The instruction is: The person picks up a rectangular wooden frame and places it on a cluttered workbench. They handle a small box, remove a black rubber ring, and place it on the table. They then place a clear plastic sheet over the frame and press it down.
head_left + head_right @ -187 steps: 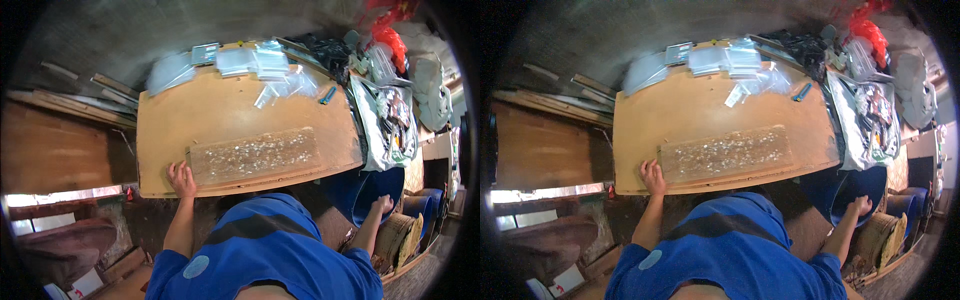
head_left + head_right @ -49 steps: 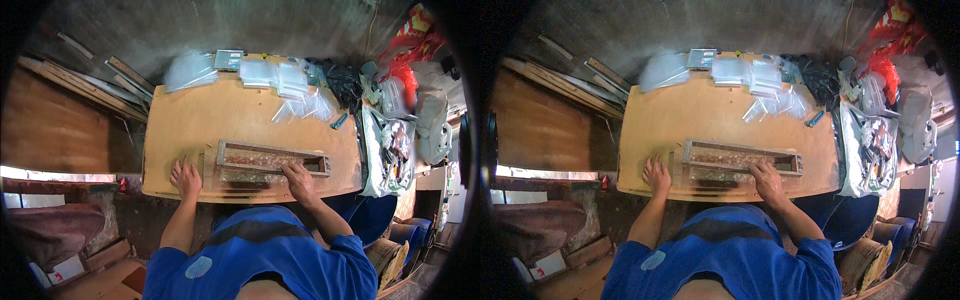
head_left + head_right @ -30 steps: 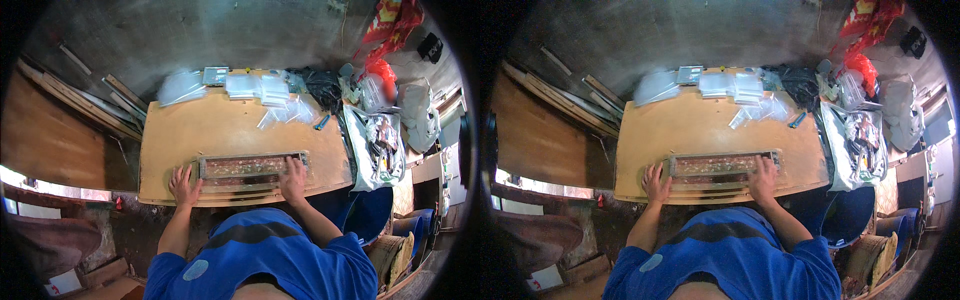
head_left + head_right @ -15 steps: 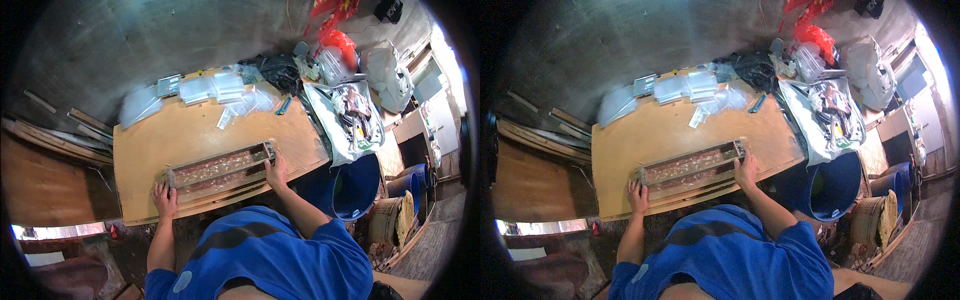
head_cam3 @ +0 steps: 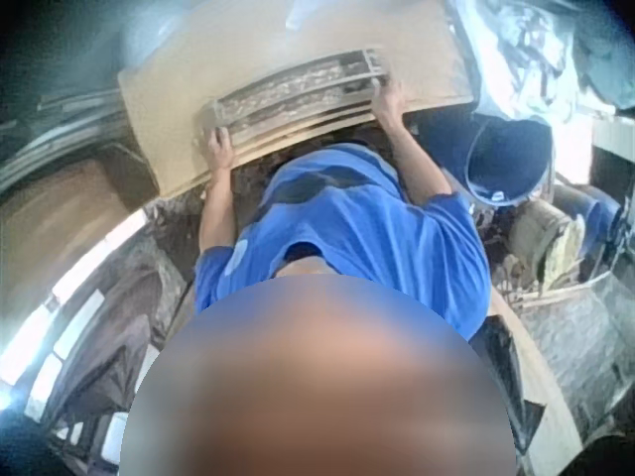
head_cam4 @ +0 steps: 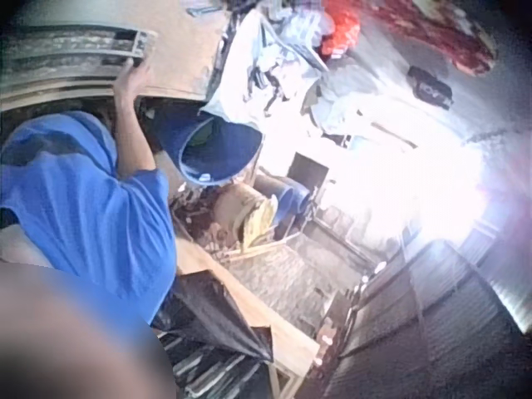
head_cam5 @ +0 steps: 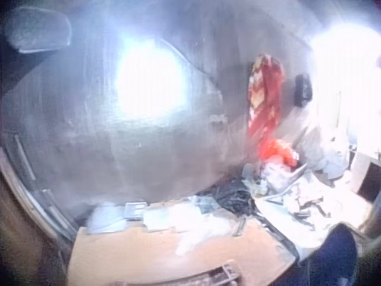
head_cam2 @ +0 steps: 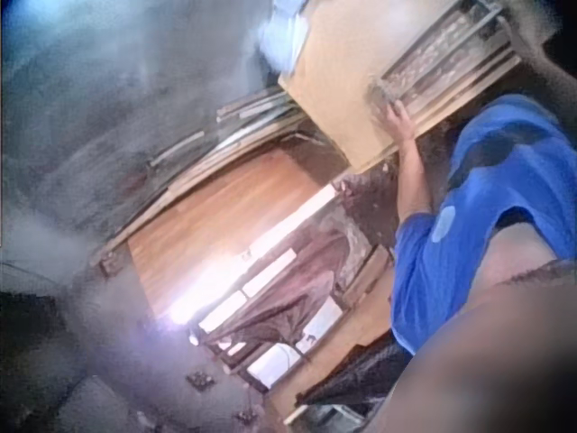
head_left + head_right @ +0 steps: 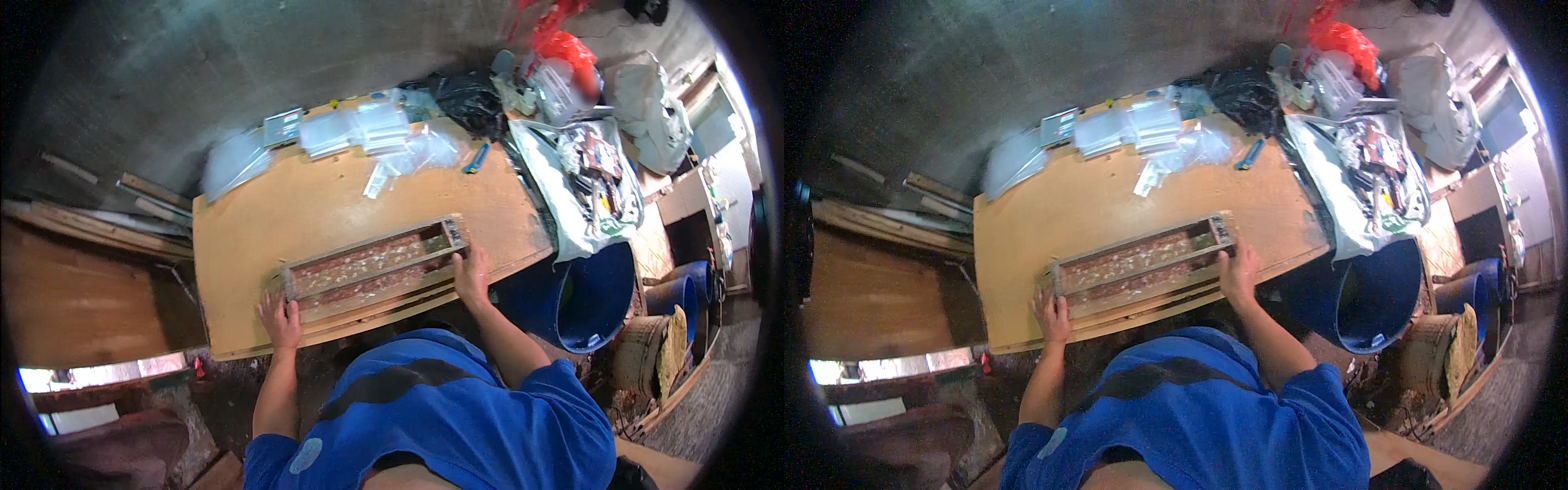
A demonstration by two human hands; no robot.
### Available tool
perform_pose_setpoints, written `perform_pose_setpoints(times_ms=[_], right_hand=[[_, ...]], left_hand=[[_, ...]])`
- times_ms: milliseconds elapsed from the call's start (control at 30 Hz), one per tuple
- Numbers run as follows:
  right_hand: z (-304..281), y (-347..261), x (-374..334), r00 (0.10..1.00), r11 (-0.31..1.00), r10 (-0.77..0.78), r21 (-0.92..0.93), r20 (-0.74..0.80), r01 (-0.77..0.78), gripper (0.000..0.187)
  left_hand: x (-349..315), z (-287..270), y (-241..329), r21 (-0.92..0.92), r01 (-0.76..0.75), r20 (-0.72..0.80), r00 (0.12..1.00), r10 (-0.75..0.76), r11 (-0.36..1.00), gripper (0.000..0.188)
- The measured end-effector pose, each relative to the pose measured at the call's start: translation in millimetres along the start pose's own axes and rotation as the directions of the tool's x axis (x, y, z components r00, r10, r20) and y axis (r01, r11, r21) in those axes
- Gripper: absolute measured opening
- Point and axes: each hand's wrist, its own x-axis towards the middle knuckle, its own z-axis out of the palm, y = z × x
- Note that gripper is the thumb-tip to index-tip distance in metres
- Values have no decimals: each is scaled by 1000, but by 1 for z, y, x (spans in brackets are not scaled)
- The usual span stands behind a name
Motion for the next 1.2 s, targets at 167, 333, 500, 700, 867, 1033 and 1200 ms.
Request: perform_pose_setpoints(times_ms=[167, 333, 500, 700, 867, 1033, 1200], right_hand=[[-1, 8, -3, 999, 999, -44, 10, 8, 43, 43], [6, 8, -2, 998, 996, -56, -69, -32, 54, 36], [4, 10, -2, 994, 990, -108, -93, -21, 106, 37], [-5, 9, 17, 1000, 997, -29, -72, -4, 29, 37], [-10, -16, 68, 997, 991, -76, -115, -31, 72, 37], [19, -70, 128, 985, 986, -162, -12, 62, 163, 35], [94, -143, 180, 899, 918, -394, 44, 189, 393, 36]], left_hand=[[1, -1, 5, 72, 38, 2, 999, -38, 997, 57], [1, -1, 4, 55, 28, -21, 999, -27, 998, 55], [0, 0, 5, 19, 17, -55, 998, -16, 1000, 54], [13, -14, -10, -380, 59, -98, 990, -103, 923, 47], [38, -23, -20, 9, 385, -204, 904, -375, 923, 45], [51, -22, -15, 224, 532, -202, 845, -496, 816, 51], [59, -31, -9, 276, 534, -120, 844, -523, 799, 55]])
